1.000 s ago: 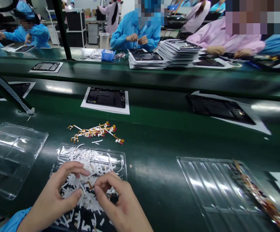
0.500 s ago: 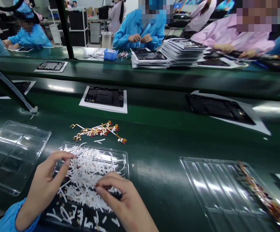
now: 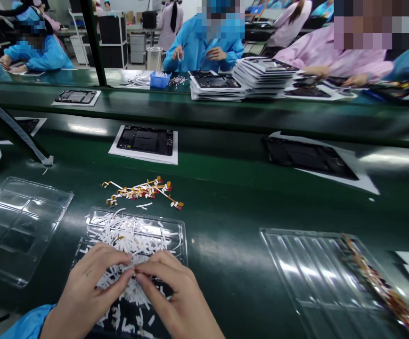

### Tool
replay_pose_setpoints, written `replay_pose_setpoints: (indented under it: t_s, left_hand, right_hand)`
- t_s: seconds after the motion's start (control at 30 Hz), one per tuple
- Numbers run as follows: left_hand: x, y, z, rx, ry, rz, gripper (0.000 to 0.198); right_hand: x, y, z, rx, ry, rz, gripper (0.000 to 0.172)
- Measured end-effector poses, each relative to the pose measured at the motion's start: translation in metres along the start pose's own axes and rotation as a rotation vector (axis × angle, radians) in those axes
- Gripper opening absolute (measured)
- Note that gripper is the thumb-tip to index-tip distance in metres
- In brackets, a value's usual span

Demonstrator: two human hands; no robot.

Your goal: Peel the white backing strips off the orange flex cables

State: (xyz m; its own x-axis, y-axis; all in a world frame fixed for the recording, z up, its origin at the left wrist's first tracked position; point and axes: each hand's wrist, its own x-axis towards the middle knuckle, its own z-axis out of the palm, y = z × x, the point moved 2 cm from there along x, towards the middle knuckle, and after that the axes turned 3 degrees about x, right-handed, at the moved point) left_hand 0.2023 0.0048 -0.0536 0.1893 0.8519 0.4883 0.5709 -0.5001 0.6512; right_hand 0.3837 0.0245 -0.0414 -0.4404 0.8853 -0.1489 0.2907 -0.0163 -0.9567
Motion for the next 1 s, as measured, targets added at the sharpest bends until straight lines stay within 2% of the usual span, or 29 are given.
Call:
replay_pose_setpoints:
  t_s: [0.13, 0.33, 0.57, 0.73, 0.9, 1.0]
  left_hand:
    - [-0.0007, 0.0019, -0.0026, 0.005, 0.041, -0.001, 0.011]
    - [-0.0019, 0.0015, 0.0025, -0.094, -0.014, -0.037, 0.011]
    - [-0.0042, 0.0026, 0.003, -0.099, 0.028, -0.074, 0.011]
    - [-0.0047, 0.0026, 0.0039, -0.136, -0.004, -0.073, 0.013]
    - [-0.0054, 0.0015, 0.0024, -0.092, 0.033, -0.089, 0.01]
    - [-0.0067, -0.0001, 0.0037, -0.127, -0.007, -0.098, 0.011]
  right_hand:
    - [0.0015, 0.0024, 0.0015, -0.05, -0.002, -0.045, 0.022]
    - [-0.0008, 0.0065, 0.0026, -0.118, 0.0, -0.082, 0.024]
    - [-0.004, 0.0038, 0.0019, -0.151, 0.033, -0.139, 0.025]
    - [-0.0033, 0.0011, 0.0027, -0.167, 0.048, -0.136, 0.026]
    - [-0.0023, 0.0007, 0.0041, -0.173, 0.053, -0.151, 0.026]
    - [-0.0025, 0.0009, 0.0043, -0.194, 0.049, -0.132, 0.026]
